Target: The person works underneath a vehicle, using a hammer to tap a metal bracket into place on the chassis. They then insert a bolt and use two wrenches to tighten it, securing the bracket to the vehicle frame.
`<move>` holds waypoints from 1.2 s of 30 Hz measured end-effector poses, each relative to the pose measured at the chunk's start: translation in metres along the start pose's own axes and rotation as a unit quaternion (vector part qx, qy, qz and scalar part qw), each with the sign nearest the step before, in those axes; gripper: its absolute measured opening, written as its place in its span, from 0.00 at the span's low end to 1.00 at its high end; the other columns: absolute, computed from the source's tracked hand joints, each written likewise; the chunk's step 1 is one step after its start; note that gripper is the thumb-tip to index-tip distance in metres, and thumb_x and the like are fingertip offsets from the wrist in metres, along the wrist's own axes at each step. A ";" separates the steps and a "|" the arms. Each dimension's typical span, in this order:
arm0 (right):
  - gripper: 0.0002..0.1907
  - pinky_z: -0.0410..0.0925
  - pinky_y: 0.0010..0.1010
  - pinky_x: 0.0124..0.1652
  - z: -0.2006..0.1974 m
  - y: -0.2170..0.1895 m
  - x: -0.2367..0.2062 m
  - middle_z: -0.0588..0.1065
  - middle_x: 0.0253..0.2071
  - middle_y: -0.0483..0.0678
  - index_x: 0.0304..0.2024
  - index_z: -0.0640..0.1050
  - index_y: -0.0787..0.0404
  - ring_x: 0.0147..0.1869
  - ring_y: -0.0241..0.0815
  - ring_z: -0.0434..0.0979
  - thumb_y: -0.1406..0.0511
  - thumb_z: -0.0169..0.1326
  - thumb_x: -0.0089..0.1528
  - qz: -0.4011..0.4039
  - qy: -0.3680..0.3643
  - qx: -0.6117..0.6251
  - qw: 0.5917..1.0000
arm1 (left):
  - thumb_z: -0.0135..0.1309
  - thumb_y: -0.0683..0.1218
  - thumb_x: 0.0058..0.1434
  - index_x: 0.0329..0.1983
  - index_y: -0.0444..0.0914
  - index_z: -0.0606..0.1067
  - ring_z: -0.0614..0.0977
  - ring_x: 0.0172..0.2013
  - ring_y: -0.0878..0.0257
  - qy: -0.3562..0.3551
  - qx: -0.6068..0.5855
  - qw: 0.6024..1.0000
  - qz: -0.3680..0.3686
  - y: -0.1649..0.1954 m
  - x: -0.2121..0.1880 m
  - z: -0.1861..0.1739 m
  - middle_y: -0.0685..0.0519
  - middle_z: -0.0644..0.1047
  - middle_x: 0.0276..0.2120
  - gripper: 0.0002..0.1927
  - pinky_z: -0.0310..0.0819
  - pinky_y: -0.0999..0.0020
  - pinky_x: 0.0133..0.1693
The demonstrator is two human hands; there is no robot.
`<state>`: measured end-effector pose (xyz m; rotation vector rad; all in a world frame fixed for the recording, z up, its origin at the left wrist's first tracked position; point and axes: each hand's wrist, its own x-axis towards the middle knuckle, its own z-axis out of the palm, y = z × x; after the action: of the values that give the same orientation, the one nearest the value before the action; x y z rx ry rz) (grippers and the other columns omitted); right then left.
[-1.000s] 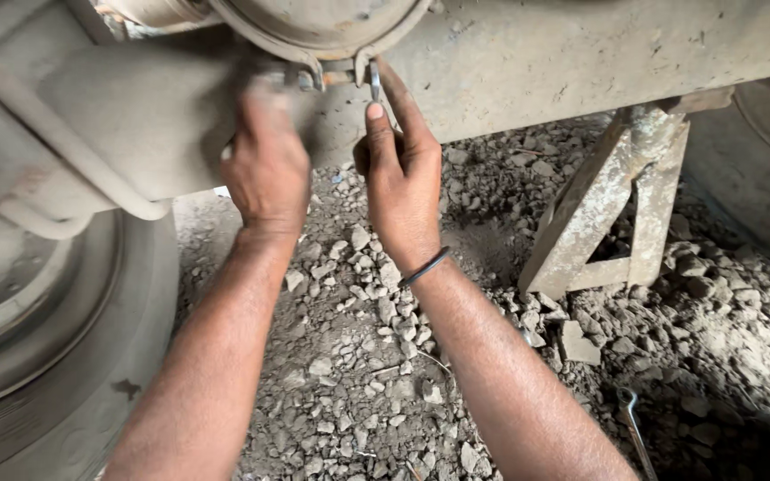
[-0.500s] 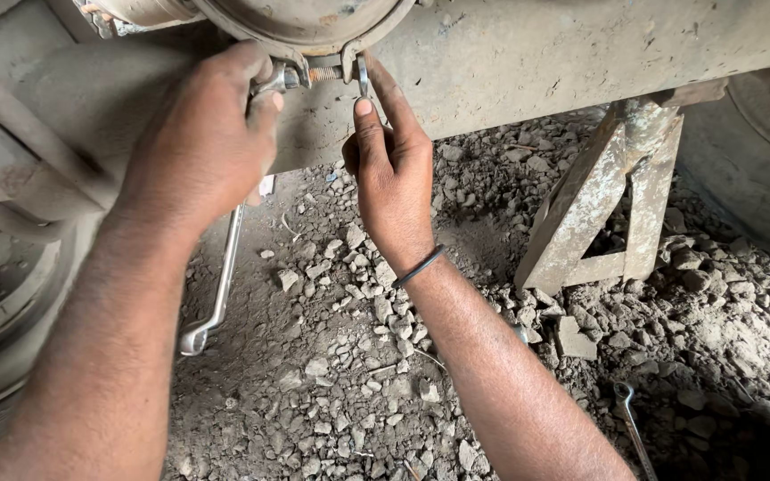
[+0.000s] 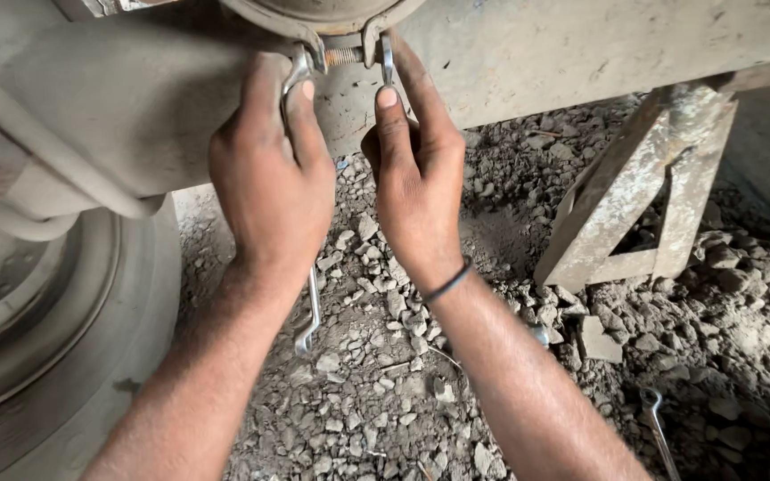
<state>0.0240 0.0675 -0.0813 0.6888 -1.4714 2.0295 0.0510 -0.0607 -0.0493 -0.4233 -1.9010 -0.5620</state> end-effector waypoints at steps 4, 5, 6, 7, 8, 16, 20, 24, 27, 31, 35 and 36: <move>0.26 0.61 0.21 0.28 0.005 -0.003 -0.003 0.76 0.35 0.39 0.76 0.64 0.62 0.30 0.26 0.66 0.63 0.48 0.77 0.033 0.021 0.027 0.999 | 0.44 0.41 0.84 0.56 0.36 0.69 0.87 0.38 0.60 0.068 -0.019 0.997 0.042 -0.035 -0.013 0.036 0.49 0.82 0.41 0.04 0.82 0.67 0.36; 0.27 0.62 0.21 0.28 0.005 -0.004 -0.004 0.78 0.37 0.40 0.76 0.64 0.62 0.31 0.26 0.67 0.63 0.48 0.76 0.044 0.029 0.038 0.998 | 0.43 0.41 0.84 0.58 0.37 0.69 0.87 0.36 0.61 0.097 -0.015 0.993 0.062 -0.047 -0.010 0.051 0.49 0.81 0.41 0.05 0.82 0.69 0.35; 0.25 0.60 0.20 0.27 0.006 -0.004 -0.005 0.75 0.33 0.40 0.76 0.64 0.62 0.28 0.25 0.66 0.63 0.48 0.78 0.029 0.024 0.034 0.999 | 0.42 0.42 0.84 0.58 0.36 0.67 0.87 0.36 0.60 0.142 -0.003 0.984 0.110 -0.062 -0.003 0.066 0.48 0.82 0.42 0.06 0.83 0.68 0.35; 0.24 0.59 0.19 0.26 0.006 -0.003 -0.005 0.72 0.29 0.40 0.76 0.64 0.62 0.26 0.25 0.64 0.62 0.48 0.79 0.013 0.020 0.028 0.999 | 0.41 0.42 0.84 0.59 0.34 0.66 0.87 0.36 0.60 0.186 0.010 0.970 0.157 -0.077 0.007 0.082 0.47 0.82 0.43 0.07 0.85 0.67 0.36; 0.24 0.59 0.19 0.25 0.005 -0.002 -0.003 0.72 0.28 0.40 0.75 0.64 0.62 0.25 0.25 0.64 0.62 0.48 0.79 0.007 0.020 0.018 1.000 | 0.40 0.43 0.83 0.60 0.33 0.64 0.87 0.36 0.59 0.233 0.022 0.950 0.206 -0.089 0.013 0.094 0.47 0.82 0.43 0.09 0.86 0.65 0.36; 0.26 0.58 0.22 0.23 0.005 0.003 -0.002 0.70 0.26 0.38 0.76 0.65 0.61 0.23 0.25 0.62 0.62 0.48 0.77 0.010 0.020 0.016 1.000 | 0.39 0.48 0.83 0.62 0.37 0.66 0.77 0.26 0.68 0.208 -0.003 0.978 -0.002 -0.103 -0.012 0.070 0.53 0.80 0.35 0.13 0.71 0.72 0.28; 0.26 0.55 0.21 0.24 0.003 0.000 -0.001 0.63 0.25 0.35 0.76 0.65 0.60 0.25 0.25 0.59 0.62 0.48 0.77 0.018 0.001 0.042 0.999 | 0.36 0.46 0.85 0.61 0.37 0.68 0.76 0.27 0.71 0.085 0.029 0.996 0.030 -0.075 -0.007 0.024 0.57 0.76 0.32 0.12 0.67 0.73 0.28; 0.25 0.55 0.22 0.23 0.003 0.002 0.001 0.65 0.23 0.35 0.75 0.64 0.60 0.25 0.26 0.60 0.63 0.48 0.76 0.020 0.008 0.010 1.000 | 0.38 0.43 0.84 0.58 0.34 0.68 0.71 0.29 0.72 -0.054 -0.172 0.980 -0.079 -0.041 0.004 -0.014 0.58 0.72 0.32 0.10 0.64 0.75 0.29; 0.25 0.56 0.22 0.24 0.003 0.004 0.002 0.64 0.24 0.35 0.76 0.65 0.59 0.25 0.26 0.61 0.63 0.48 0.77 0.006 0.005 -0.002 1.000 | 0.39 0.44 0.80 0.57 0.33 0.73 0.63 0.22 0.71 -0.108 -0.371 0.883 -0.266 -0.024 0.021 -0.046 0.59 0.65 0.26 0.14 0.55 0.75 0.22; 0.25 0.57 0.22 0.23 0.003 0.002 0.003 0.66 0.24 0.35 0.75 0.65 0.59 0.24 0.25 0.61 0.62 0.48 0.76 0.017 0.007 -0.013 1.000 | 0.35 0.46 0.72 0.56 0.33 0.77 0.64 0.21 0.72 -0.162 -0.455 0.811 -0.331 -0.009 0.031 -0.074 0.60 0.67 0.24 0.22 0.60 0.77 0.23; 0.25 0.55 0.21 0.22 0.003 -0.001 0.003 0.65 0.23 0.35 0.75 0.65 0.59 0.24 0.25 0.60 0.62 0.48 0.76 0.020 0.015 -0.022 0.999 | 0.36 0.51 0.71 0.57 0.31 0.80 0.64 0.24 0.72 -0.187 -0.573 0.737 -0.307 -0.004 0.034 -0.085 0.60 0.68 0.25 0.27 0.65 0.78 0.32; 0.25 0.56 0.21 0.22 0.003 -0.001 0.003 0.66 0.24 0.35 0.75 0.65 0.59 0.24 0.25 0.61 0.62 0.48 0.76 0.020 0.016 -0.022 0.999 | 0.38 0.51 0.70 0.58 0.31 0.79 0.64 0.26 0.71 -0.196 -0.557 0.736 -0.331 -0.003 0.034 -0.086 0.60 0.67 0.26 0.26 0.64 0.76 0.34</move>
<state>0.0228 0.0649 -0.0774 0.6118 -1.5183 2.0219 0.1013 -0.1106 0.0101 -0.6301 -1.8711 -2.2944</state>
